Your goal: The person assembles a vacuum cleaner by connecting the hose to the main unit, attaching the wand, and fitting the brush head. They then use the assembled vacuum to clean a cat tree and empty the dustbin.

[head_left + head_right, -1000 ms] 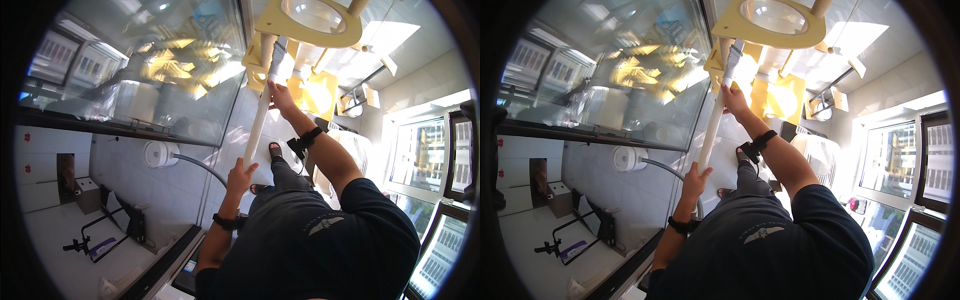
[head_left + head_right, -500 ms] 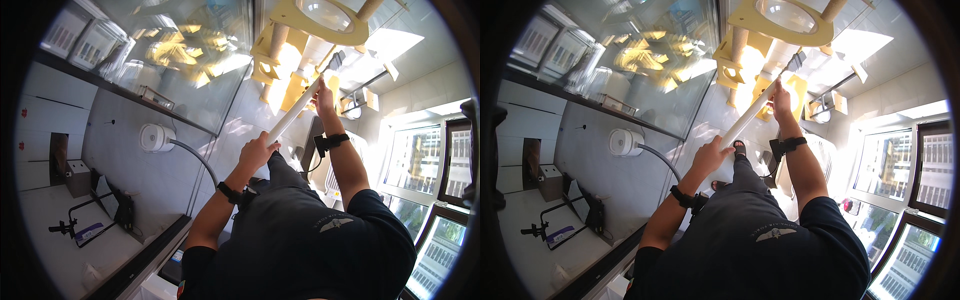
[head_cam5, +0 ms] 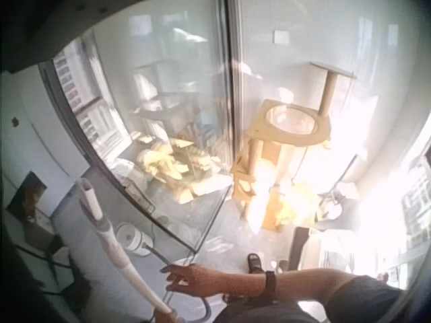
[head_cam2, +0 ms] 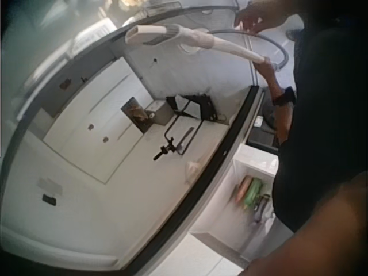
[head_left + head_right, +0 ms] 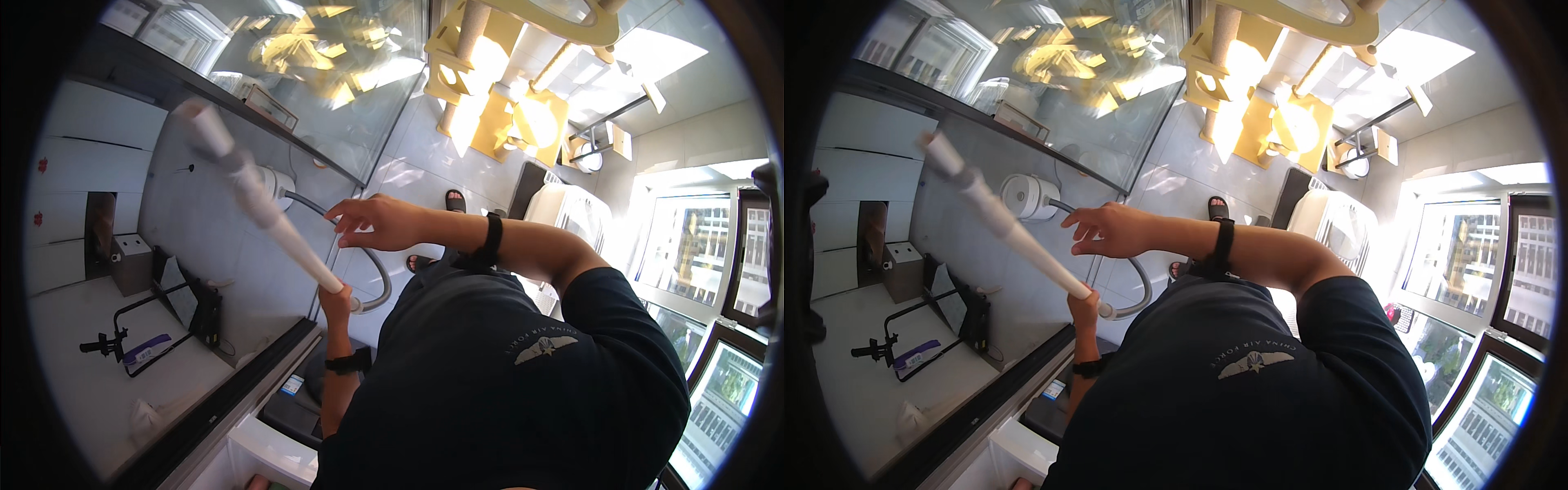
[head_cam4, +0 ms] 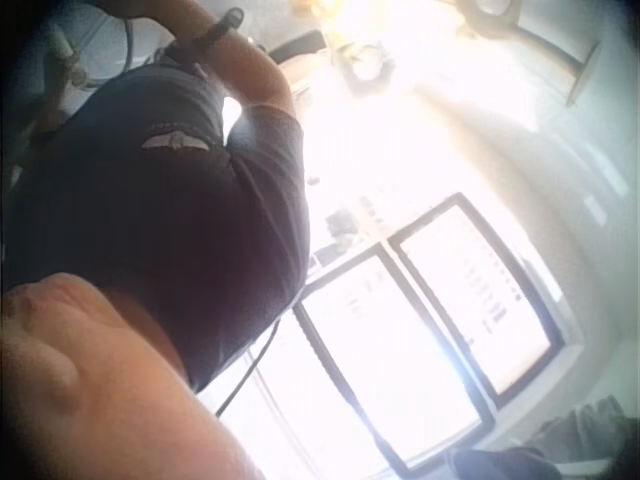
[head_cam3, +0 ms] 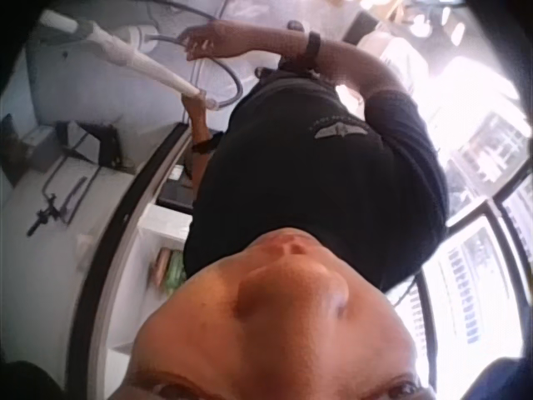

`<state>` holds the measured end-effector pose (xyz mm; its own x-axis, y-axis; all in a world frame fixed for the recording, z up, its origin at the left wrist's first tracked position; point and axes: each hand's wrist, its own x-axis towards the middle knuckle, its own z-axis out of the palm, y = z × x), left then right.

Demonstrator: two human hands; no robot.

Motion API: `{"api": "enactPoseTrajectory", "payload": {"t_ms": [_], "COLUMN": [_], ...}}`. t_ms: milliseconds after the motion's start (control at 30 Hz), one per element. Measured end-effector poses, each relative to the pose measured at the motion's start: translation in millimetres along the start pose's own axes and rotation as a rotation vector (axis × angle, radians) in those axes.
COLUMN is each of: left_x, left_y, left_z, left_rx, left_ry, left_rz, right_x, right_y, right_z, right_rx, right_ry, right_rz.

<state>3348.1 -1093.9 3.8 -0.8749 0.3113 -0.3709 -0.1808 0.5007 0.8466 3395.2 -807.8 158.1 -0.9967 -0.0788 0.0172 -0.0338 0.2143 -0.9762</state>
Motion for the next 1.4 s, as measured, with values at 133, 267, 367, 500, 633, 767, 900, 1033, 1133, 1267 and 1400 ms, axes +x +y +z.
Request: {"api": "enactPoseTrajectory", "payload": {"t_ms": [133,267,367,500,633,767,900,1033,1133,1267,1400], "left_x": [-38.6,-71.1,-74.3,-52.5,-1.4,64.2,137.5,193.4,233.9,302.9,419.6], "left_y": [-6.4,24.5,48.6,71.6,97.8,127.7,151.9,159.4,137.2,69.6,-43.1], "left_z": [-86.2,-146.5,-190.8,-256.6,-327.7,-412.5,-499.5,-571.3,-617.6,-687.7,-746.5], "left_rx": [-0.421,-0.451,-0.541,-0.533,-0.409,-0.169,-0.032,-0.060,0.007,-0.083,-0.149], "left_ry": [0.472,0.764,0.929,0.943,1.000,1.125,1.325,1.376,1.397,1.183,0.970], "left_rz": [0.149,0.260,0.337,0.387,0.359,0.385,0.360,0.375,0.355,0.208,0.128], "right_x": [44.5,62.3,84.4,121.5,182.1,266.3,352.8,429.3,468.9,516.3,559.5], "right_y": [4.3,41.5,71.3,112.8,155.8,198.1,253.3,315.0,342.8,356.1,371.5], "right_z": [47.6,79.2,90.2,96.5,105.2,134.6,163.1,183.4,197.4,222.0,246.4], "right_rx": [-0.199,-0.320,-0.340,-0.282,-0.280,-0.322,-0.326,-0.630,-0.663,-0.620,-0.569], "right_ry": [-0.273,-0.376,-0.467,-0.391,-0.439,-0.403,-0.464,-0.452,-0.412,-0.323,-0.232], "right_rz": [0.112,0.114,0.143,0.268,0.299,0.320,0.463,0.428,0.464,0.608,0.741]}}
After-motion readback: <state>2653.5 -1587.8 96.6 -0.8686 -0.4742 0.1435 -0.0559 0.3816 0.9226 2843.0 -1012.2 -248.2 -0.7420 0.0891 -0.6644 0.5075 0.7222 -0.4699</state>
